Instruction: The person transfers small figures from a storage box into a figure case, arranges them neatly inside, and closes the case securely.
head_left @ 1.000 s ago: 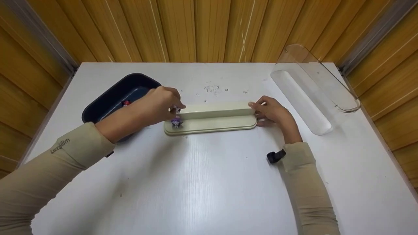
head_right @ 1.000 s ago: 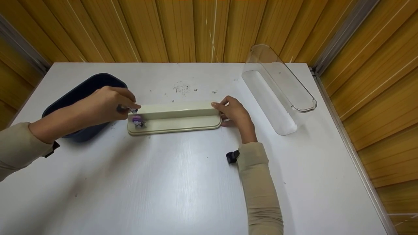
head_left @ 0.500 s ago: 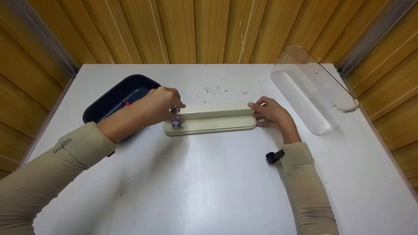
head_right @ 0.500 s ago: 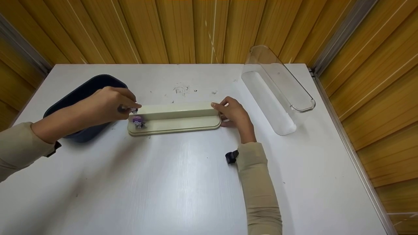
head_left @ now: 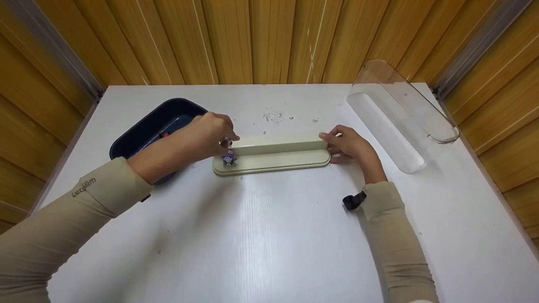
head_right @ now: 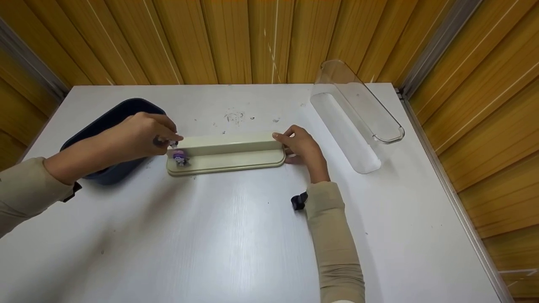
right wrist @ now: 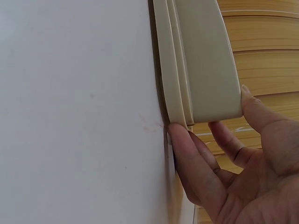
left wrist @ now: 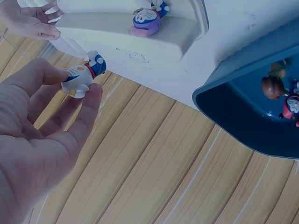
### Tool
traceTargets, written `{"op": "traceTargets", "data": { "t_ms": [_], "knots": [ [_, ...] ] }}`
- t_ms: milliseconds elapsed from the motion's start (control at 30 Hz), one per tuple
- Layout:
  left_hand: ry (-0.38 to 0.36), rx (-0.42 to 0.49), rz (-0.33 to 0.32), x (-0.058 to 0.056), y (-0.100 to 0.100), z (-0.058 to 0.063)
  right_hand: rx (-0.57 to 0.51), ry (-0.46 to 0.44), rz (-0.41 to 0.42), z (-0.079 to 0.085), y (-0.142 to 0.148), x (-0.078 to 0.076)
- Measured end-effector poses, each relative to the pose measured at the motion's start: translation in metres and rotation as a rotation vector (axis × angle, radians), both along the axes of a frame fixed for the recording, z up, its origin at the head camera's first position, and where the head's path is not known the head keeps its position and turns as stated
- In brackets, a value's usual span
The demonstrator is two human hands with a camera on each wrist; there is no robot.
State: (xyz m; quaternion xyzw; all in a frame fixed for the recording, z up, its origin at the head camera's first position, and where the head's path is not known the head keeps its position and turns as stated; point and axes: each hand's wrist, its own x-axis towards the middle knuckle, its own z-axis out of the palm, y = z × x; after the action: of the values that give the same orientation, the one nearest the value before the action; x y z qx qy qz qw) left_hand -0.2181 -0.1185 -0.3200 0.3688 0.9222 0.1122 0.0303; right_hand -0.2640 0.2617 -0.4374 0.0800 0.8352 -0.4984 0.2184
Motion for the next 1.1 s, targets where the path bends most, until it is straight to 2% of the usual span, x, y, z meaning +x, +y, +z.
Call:
{"op": "traceTargets", "data": {
  "t_ms": [300,1100],
  "knots": [
    [0.019,0.012,-0.009,-0.0014,0.0025,0.0000,-0.027,-0.006,-0.014,-0.0009,0.0003,-0.0010],
    [-0.026,-0.021,0.056,0.0029,-0.0006,-0.0021,-0.027,-0.005,0.014,0.0031,-0.0049,0.0000]
  ]
}}
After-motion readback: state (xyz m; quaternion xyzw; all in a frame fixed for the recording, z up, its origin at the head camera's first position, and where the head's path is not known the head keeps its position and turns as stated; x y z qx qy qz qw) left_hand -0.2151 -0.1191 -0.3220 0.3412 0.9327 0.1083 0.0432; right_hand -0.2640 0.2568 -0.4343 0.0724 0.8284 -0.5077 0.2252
